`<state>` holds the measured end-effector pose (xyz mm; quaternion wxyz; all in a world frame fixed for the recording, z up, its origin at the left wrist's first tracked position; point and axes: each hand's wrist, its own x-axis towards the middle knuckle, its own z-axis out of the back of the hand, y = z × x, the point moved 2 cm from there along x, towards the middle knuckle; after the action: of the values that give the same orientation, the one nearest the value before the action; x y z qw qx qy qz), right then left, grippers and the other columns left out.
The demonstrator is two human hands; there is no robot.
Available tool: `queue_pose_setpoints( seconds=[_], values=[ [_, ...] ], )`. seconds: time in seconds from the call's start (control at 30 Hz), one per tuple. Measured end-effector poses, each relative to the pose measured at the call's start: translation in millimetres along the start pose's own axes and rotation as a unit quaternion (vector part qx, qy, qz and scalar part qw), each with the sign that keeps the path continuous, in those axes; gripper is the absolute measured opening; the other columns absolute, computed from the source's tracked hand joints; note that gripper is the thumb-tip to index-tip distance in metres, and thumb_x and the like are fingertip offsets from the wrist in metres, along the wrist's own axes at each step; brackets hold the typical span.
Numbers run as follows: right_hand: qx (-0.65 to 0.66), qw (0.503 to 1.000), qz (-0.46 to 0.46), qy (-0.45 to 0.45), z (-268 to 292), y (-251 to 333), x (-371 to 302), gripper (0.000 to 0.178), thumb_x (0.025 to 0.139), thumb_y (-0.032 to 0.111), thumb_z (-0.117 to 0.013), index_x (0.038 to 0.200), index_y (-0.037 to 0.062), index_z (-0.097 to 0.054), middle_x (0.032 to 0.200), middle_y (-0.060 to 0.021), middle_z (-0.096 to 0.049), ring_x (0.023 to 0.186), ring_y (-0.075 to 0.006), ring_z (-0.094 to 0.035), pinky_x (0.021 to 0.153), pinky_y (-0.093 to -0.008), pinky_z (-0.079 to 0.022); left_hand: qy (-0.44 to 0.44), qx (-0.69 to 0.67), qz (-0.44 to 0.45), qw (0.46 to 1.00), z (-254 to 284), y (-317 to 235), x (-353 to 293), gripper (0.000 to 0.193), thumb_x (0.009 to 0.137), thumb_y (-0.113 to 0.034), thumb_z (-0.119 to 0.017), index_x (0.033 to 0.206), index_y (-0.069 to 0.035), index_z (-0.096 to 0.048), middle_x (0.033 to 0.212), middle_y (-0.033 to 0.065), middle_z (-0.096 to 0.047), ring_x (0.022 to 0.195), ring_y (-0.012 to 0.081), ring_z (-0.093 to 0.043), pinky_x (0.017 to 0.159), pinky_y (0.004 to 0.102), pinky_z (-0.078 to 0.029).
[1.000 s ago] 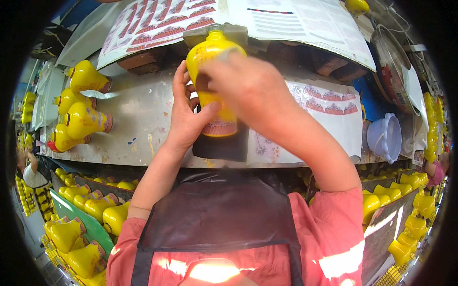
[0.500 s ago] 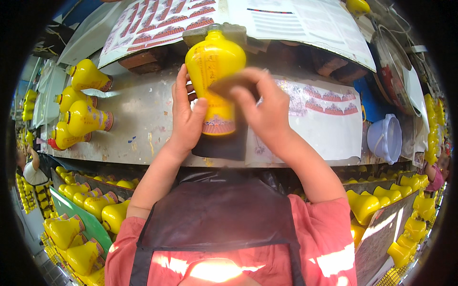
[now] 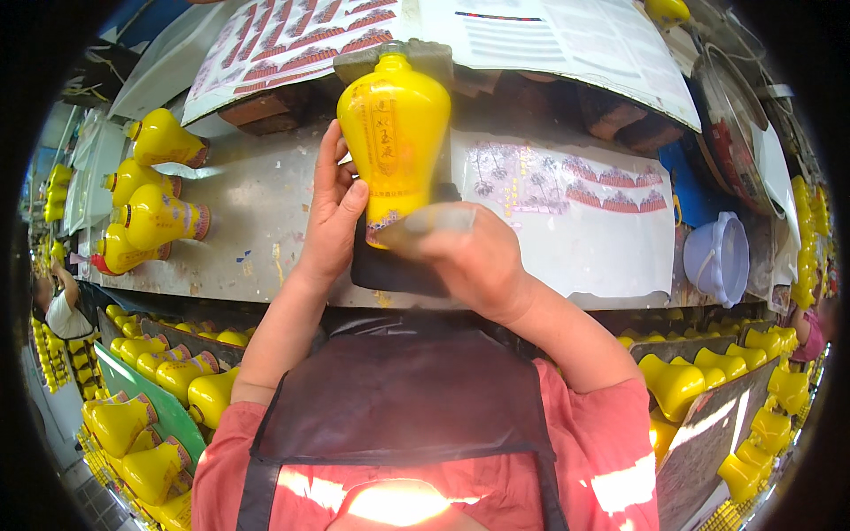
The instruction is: The person applies decorative stickers to a yellow ceramic vase, smoothing each sticker with a small tool and rotating the vase to cover different sides. The person then places a cap on the vase's neck.
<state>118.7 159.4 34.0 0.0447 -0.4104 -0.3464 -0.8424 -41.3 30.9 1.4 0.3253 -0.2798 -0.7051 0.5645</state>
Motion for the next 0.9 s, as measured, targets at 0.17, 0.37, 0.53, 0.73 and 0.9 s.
queue_pose_setpoints(
  seconds=[0.17,0.37,0.53,0.73,0.9],
  values=[
    [0.020,0.965,-0.245,-0.095,0,-21,32,0.032,0.096,0.001,-0.071,0.123,0.0019,-0.055,0.114,-0.0087,-0.064,0.098,-0.0145,-0.064,0.086,-0.0286,-0.054,-0.005,-0.006,0.008,1.000,-5,-3,-1,0.085,0.096,-0.006,-0.061,0.167,-0.016,-0.016,0.157,0.0135,-0.033,0.136,0.0276,-0.049,0.112,0.0435,-0.046],
    [-0.081,0.991,-0.105,-0.035,2,-8,49,0.039,0.088,0.002,-0.080,0.122,0.0045,-0.063,0.109,-0.0114,-0.072,0.089,-0.0226,-0.073,0.077,-0.0323,-0.059,-0.020,0.039,0.002,0.999,-4,-6,1,0.089,0.094,-0.015,-0.064,0.166,-0.013,-0.013,0.157,0.0162,-0.032,0.139,0.0282,-0.044,0.116,0.0453,-0.039],
    [-0.227,0.968,-0.091,-0.055,22,-16,95,0.028,0.090,0.002,-0.075,0.118,0.0051,-0.071,0.107,-0.0156,-0.074,0.095,-0.0288,-0.072,0.084,-0.0347,-0.057,-0.043,0.208,-0.122,0.970,-4,-13,28,0.090,0.088,-0.016,-0.072,0.162,-0.008,-0.021,0.155,0.0209,-0.033,0.142,0.0351,-0.040,0.116,0.0492,-0.040],
    [-0.090,0.985,-0.147,-0.023,28,-24,98,0.016,0.094,0.015,-0.066,0.105,0.0115,-0.077,0.086,-0.0111,-0.067,0.075,-0.0272,-0.063,0.070,-0.0380,-0.052,-0.098,0.136,-0.066,0.984,-9,-29,74,0.042,0.093,-0.024,-0.073,0.129,-0.004,-0.064,0.128,0.0128,-0.059,0.117,0.0249,-0.060,0.103,0.0360,-0.047],
    [-0.238,0.965,-0.078,0.074,11,-20,88,0.037,0.093,0.024,-0.076,0.129,0.0202,-0.075,0.074,-0.0094,-0.058,0.061,-0.0246,-0.058,0.056,-0.0352,-0.049,-0.086,0.076,-0.025,0.993,-13,-28,85,0.030,0.103,-0.021,-0.061,0.124,0.000,-0.065,0.128,0.0071,-0.057,0.110,0.0128,-0.060,0.097,0.0286,-0.049]
  ],
)
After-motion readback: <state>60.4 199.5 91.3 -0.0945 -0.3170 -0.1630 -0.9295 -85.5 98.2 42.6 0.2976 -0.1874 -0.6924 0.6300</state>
